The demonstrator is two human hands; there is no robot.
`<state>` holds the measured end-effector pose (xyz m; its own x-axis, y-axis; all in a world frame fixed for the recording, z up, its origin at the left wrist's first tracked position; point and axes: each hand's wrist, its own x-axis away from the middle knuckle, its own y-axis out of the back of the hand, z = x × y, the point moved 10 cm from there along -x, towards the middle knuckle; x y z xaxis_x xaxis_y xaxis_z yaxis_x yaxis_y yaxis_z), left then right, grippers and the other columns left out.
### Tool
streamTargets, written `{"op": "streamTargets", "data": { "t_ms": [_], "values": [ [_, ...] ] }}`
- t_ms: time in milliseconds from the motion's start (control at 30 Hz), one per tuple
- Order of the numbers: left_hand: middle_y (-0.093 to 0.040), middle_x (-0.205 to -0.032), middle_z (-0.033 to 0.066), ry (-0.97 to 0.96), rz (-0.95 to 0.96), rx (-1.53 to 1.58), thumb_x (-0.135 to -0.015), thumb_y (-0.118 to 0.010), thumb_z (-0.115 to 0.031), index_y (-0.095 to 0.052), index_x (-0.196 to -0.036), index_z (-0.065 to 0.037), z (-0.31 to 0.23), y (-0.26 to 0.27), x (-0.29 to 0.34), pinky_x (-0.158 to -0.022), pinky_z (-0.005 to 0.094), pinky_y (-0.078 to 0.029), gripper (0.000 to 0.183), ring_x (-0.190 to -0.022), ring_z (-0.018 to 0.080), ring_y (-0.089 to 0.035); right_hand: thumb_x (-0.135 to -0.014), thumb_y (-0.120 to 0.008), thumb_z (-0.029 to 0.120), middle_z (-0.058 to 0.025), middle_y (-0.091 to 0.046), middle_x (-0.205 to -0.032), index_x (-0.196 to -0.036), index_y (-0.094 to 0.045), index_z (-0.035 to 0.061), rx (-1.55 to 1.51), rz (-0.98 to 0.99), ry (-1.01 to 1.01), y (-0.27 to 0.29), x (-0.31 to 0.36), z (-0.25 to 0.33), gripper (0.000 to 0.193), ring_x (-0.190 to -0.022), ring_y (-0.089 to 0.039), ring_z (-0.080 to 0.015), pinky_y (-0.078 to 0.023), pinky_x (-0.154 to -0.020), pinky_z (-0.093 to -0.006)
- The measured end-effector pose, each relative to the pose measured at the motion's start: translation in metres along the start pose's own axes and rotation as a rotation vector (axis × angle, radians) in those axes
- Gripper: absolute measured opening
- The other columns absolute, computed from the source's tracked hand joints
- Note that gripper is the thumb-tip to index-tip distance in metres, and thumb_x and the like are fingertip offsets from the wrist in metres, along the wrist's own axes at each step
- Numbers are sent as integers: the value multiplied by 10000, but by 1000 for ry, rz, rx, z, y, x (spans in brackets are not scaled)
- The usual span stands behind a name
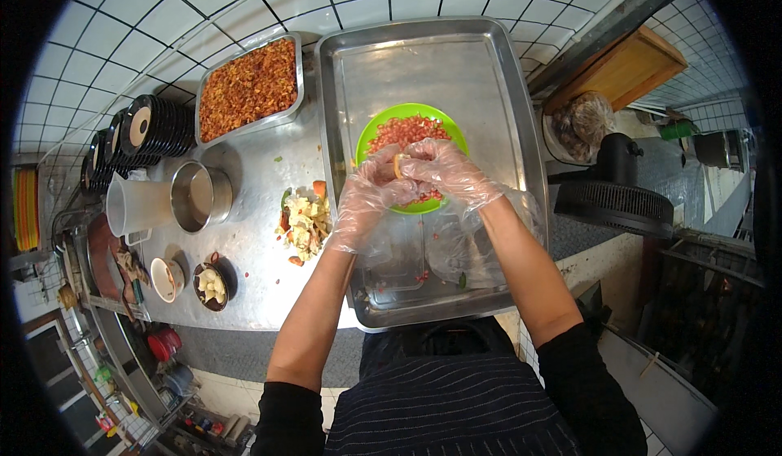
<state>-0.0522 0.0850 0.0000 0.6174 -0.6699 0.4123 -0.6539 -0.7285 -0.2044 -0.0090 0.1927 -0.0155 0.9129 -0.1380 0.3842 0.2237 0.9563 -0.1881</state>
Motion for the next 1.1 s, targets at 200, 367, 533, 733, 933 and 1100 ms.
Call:
{"op": "streamTargets", "data": {
  "t_ms": [200, 367, 533, 733, 933, 1100],
  "values": [
    [-641, -1059, 115, -10, -14, 11, -740, -731, -6, -473, -1324, -3, -6, -2, 6, -850, 267, -493, 638, -932, 148, -607, -847, -649, 154, -30, -630, -826, -944, -638, -26, -65, 37, 21, -4, 6, 7, 205, -745, -577, -79, -482, -646, -243],
    [-633, -1065, 104, 9, -10, 36, -748, -731, -11, -478, -1322, -13, 2, 1, 4, -871, 280, -484, 627, -949, 149, -598, -850, -659, 175, -8, -608, -826, -946, -630, 1, -71, 54, -43, -4, 5, 0, 201, -728, -554, -65, -464, -629, -222],
    [-630, -1119, 144, -20, -5, -106, -744, -726, 8, -420, -1345, 21, -7, -3, 5, -903, 297, -476, 674, -1020, 191, -602, -844, -673, 192, -14, -617, -824, -964, -631, -4, -54, -56, -55, -2, 5, -1, 234, -703, -563, -69, -471, -605, -223],
    [-615, -1131, 136, -13, 42, 93, -746, -720, 7, -421, -1344, 16, 5, -2, 5, -905, 303, -477, 669, -1013, 189, -596, -838, -670, 180, -36, -638, -827, -973, -632, -20, -49, -42, -16, 0, 7, 1, 245, -703, -590, -83, -498, -607, -243],
    [-610, -1099, 107, 11, 40, 145, -810, -686, -42, -456, -1319, -5, 11, -4, 6, -817, 280, -533, 561, -946, 171, -616, -865, -632, 241, -1, -581, -747, -892, -614, 32, -49, 9, -43, 2, 7, -6, 211, -635, -549, -68, -479, -562, -229],
    [-609, -1079, 110, 137, 86, 253, -841, -667, -54, -480, -1288, -6, 16, -7, 10, -780, 282, -550, 488, -897, 173, -631, -896, -619, 225, 9, -576, -752, -878, -626, 40, -41, -159, -1, 13, 12, 1, 186, -632, -524, -42, -443, -547, -202]
  ]
}}
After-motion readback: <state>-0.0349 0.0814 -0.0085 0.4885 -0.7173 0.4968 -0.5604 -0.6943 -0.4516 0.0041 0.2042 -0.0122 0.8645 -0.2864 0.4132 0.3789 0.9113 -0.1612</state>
